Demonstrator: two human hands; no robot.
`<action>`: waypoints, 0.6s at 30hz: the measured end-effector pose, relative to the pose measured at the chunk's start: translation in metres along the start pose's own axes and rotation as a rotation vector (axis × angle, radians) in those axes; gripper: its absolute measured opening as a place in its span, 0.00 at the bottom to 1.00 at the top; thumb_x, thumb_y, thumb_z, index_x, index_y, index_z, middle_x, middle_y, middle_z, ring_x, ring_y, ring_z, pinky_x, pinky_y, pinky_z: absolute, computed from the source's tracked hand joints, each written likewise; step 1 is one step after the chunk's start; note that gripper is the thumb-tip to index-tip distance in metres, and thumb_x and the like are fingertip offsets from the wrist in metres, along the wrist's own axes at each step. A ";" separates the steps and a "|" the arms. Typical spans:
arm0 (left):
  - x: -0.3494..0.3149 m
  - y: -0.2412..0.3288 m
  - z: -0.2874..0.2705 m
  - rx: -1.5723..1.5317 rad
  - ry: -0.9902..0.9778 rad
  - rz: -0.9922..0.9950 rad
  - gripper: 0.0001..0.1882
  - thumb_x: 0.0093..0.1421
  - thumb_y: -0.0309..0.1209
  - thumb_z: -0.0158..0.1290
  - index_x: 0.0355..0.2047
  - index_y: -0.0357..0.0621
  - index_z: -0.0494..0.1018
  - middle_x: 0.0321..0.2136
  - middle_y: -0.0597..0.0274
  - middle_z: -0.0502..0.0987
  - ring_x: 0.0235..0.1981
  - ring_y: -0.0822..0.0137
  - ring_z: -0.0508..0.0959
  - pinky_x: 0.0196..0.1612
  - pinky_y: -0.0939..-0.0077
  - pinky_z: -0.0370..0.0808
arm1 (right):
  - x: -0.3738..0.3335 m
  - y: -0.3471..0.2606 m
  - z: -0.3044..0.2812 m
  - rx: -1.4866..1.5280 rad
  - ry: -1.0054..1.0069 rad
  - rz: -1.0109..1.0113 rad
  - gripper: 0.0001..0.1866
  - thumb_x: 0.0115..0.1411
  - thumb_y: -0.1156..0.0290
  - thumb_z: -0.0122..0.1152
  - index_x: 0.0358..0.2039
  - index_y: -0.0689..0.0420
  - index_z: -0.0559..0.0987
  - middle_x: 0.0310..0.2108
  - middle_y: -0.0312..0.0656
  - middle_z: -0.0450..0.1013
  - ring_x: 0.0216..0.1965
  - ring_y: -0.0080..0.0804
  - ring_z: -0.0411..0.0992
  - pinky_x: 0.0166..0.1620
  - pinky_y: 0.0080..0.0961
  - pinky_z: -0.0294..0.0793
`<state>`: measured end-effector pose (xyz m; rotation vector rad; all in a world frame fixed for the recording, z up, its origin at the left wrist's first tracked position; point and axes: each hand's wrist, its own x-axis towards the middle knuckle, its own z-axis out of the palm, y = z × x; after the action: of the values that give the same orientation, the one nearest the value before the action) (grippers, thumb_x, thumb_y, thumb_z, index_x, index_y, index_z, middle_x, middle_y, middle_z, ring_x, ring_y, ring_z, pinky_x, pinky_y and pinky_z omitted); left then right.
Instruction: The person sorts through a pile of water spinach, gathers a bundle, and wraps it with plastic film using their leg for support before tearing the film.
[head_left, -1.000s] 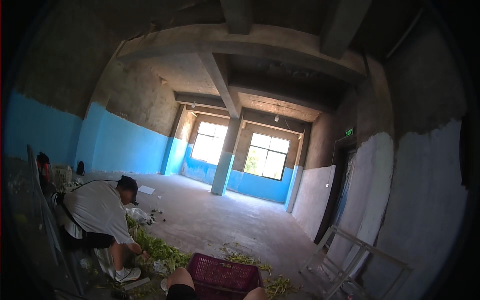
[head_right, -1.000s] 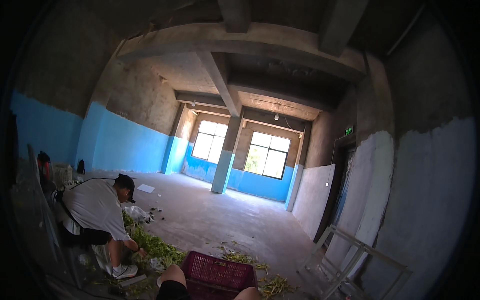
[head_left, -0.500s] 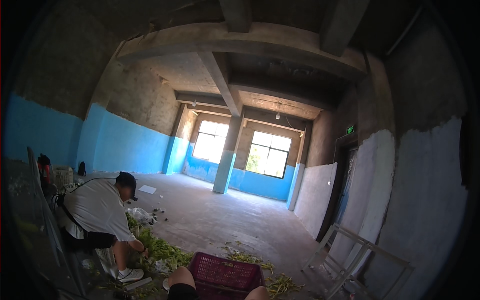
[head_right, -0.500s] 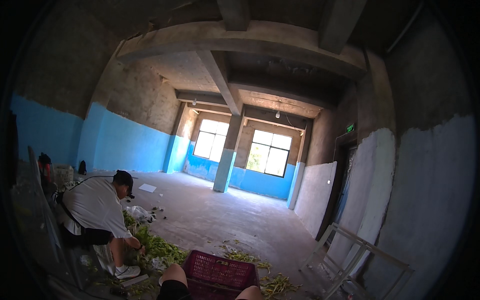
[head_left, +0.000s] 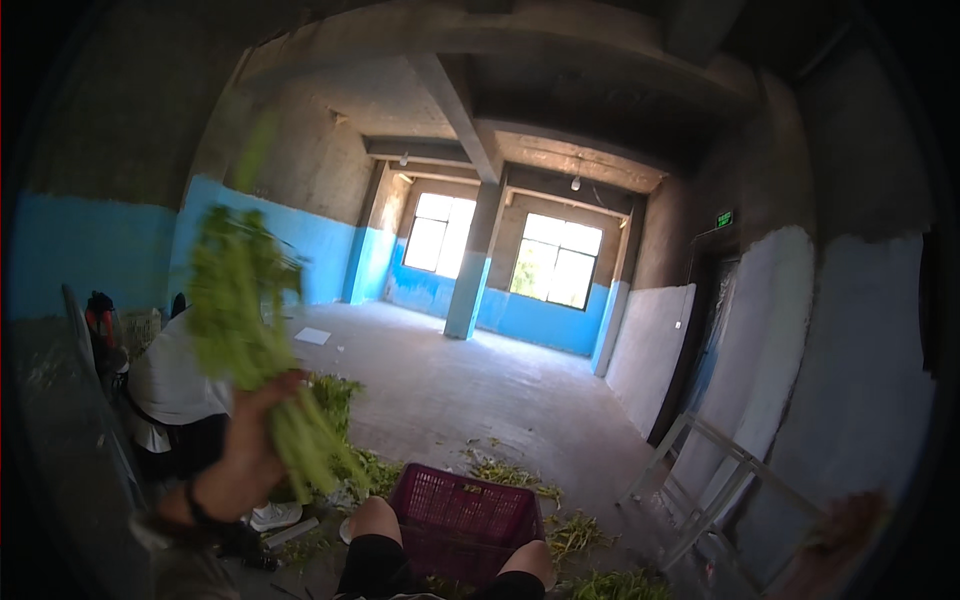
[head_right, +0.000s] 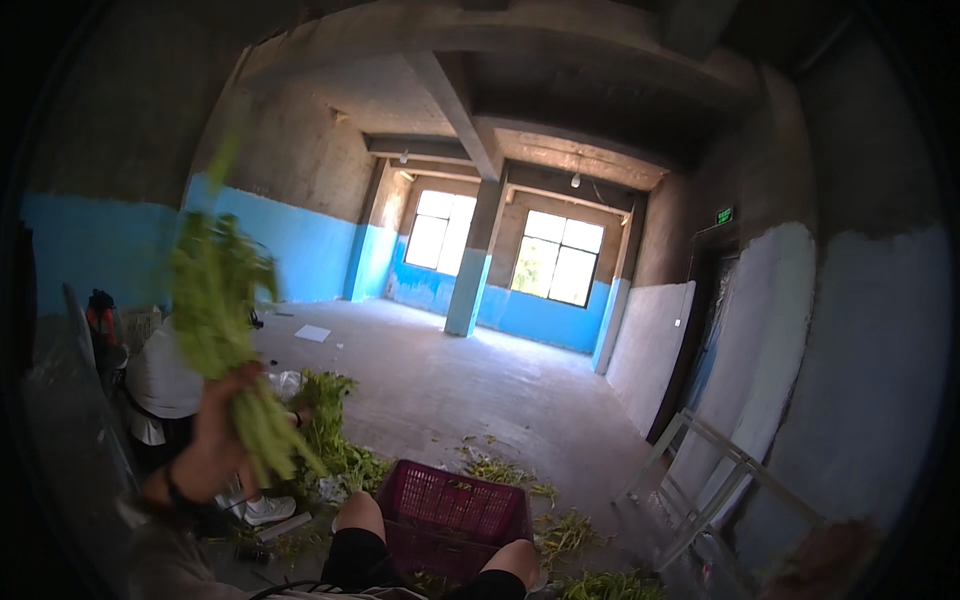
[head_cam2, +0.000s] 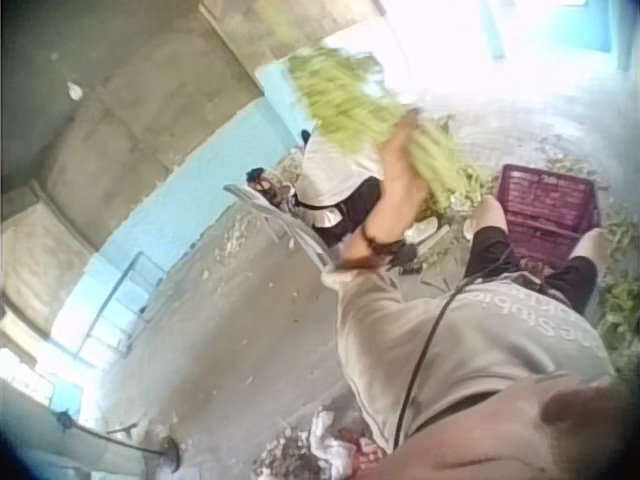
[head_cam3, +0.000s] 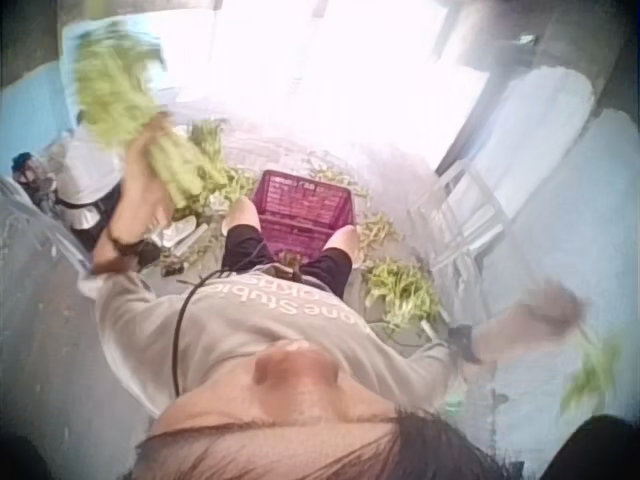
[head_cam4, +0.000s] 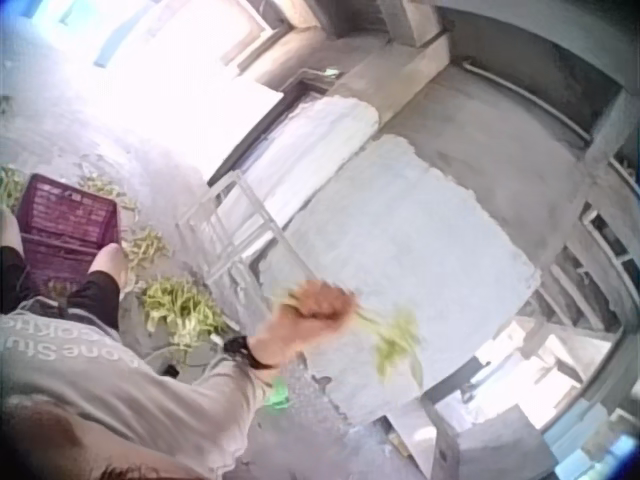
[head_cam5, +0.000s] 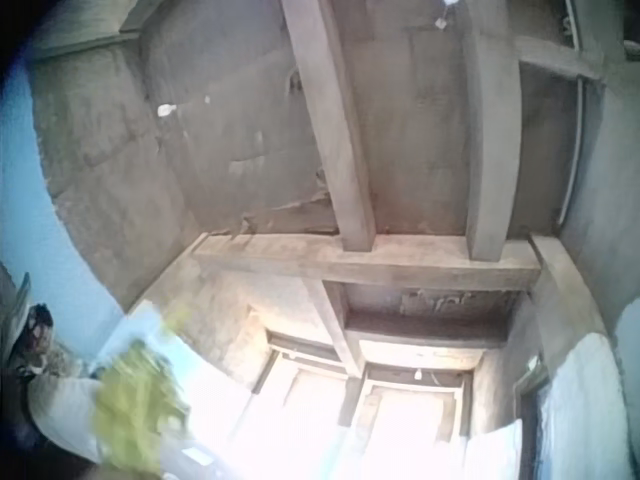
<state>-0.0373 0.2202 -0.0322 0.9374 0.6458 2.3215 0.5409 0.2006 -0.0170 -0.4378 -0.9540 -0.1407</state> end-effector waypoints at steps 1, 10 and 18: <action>0.012 -0.024 0.002 -0.045 -0.025 -0.072 0.17 0.56 0.28 0.60 0.45 0.42 0.73 0.36 0.64 0.75 0.36 0.67 0.77 0.39 0.70 0.77 | -0.006 0.057 -0.006 -0.524 -0.113 -0.168 0.13 0.55 0.85 0.48 0.42 0.69 0.73 0.32 0.46 0.75 0.35 0.44 0.75 0.50 0.39 0.75; 0.018 -0.267 -0.010 -0.075 -0.169 -0.508 0.16 0.55 0.23 0.62 0.45 0.41 0.74 0.34 0.62 0.78 0.34 0.67 0.79 0.37 0.68 0.77 | -0.324 0.248 0.145 0.280 -0.232 1.408 0.08 0.64 0.70 0.63 0.43 0.52 0.77 0.22 0.27 0.67 0.19 0.13 0.63 0.20 0.15 0.61; -0.026 -0.444 -0.116 0.130 0.098 -0.710 0.16 0.57 0.22 0.63 0.44 0.42 0.74 0.36 0.62 0.79 0.37 0.68 0.80 0.38 0.70 0.80 | -0.460 0.295 0.143 0.173 -0.716 1.677 0.11 0.68 0.65 0.60 0.40 0.59 0.83 0.24 0.31 0.75 0.15 0.13 0.61 0.18 0.14 0.52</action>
<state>0.0290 0.5036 -0.3879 0.5232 0.9902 1.7072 0.2570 0.4931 -0.4081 -1.0238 -0.9848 1.6936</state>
